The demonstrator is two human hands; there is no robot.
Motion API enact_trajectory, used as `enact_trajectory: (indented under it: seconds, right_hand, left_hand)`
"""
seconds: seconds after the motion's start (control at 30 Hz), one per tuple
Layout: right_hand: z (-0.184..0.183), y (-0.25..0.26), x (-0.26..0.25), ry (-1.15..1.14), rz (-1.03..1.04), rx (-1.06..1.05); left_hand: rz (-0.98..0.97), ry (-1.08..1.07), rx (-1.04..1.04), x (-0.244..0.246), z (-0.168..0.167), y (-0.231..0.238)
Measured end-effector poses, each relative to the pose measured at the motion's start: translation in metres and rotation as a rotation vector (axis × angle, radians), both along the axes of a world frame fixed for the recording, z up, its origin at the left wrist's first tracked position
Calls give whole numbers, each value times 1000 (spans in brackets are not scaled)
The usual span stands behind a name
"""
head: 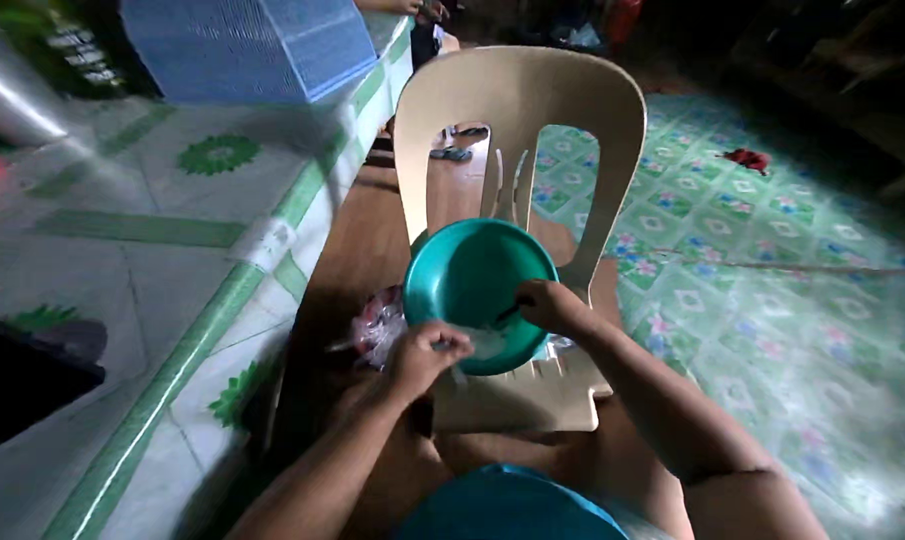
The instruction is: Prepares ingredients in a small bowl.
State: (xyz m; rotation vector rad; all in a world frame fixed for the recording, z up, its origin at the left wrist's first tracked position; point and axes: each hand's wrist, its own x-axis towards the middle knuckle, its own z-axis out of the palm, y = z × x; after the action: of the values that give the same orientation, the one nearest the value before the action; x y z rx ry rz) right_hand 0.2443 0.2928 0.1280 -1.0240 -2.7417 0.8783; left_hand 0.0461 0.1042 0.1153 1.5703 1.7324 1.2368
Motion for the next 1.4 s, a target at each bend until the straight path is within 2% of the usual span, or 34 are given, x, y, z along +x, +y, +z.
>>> enact_trajectory:
  seconds: [0.1, 0.17, 0.23, 0.3, 0.37, 0.43, 0.53, 0.67, 0.77, 0.9, 1.13, 1.23, 1.4]
  right_hand:
    - [14, -2, 11, 38, 1, 94]
    - [23, -5, 21, 114, -13, 153]
    - [22, -7, 30, 187, -11, 202]
    - [14, -8, 37, 238, -4, 242]
    - [8, -9, 37, 202, 17, 225]
    - [-7, -5, 31, 107, 81, 214]
    - [-31, 3, 10, -45, 190, 202]
    - [-41, 1, -25, -176, 183, 144]
    - [-49, -3, -40, -344, 217, 194]
    - [-42, -9, -48, -594, 273, 280]
    - [-50, 5, -57, -444, 304, 411]
    - [-57, 1, -57, -485, 396, 410]
    - [-41, 11, -44, -562, 337, 393]
  left_hand:
    - [21, 241, 317, -10, 59, 57]
    - [61, 288, 629, -16, 82, 87]
    - [30, 250, 909, -19, 89, 108]
    - [34, 276, 992, -18, 71, 116]
    - [35, 371, 834, -20, 32, 115]
    - [26, 409, 562, -29, -10, 113]
    - [95, 382, 324, -39, -38, 100]
    - [213, 286, 272, -44, -41, 90]
    - [245, 241, 236, -47, -40, 87]
    - [259, 247, 251, -48, -40, 84]
    - [283, 238, 298, -52, -43, 87]
    - [284, 216, 299, -52, -43, 88]
    - [360, 81, 215, -53, -44, 82]
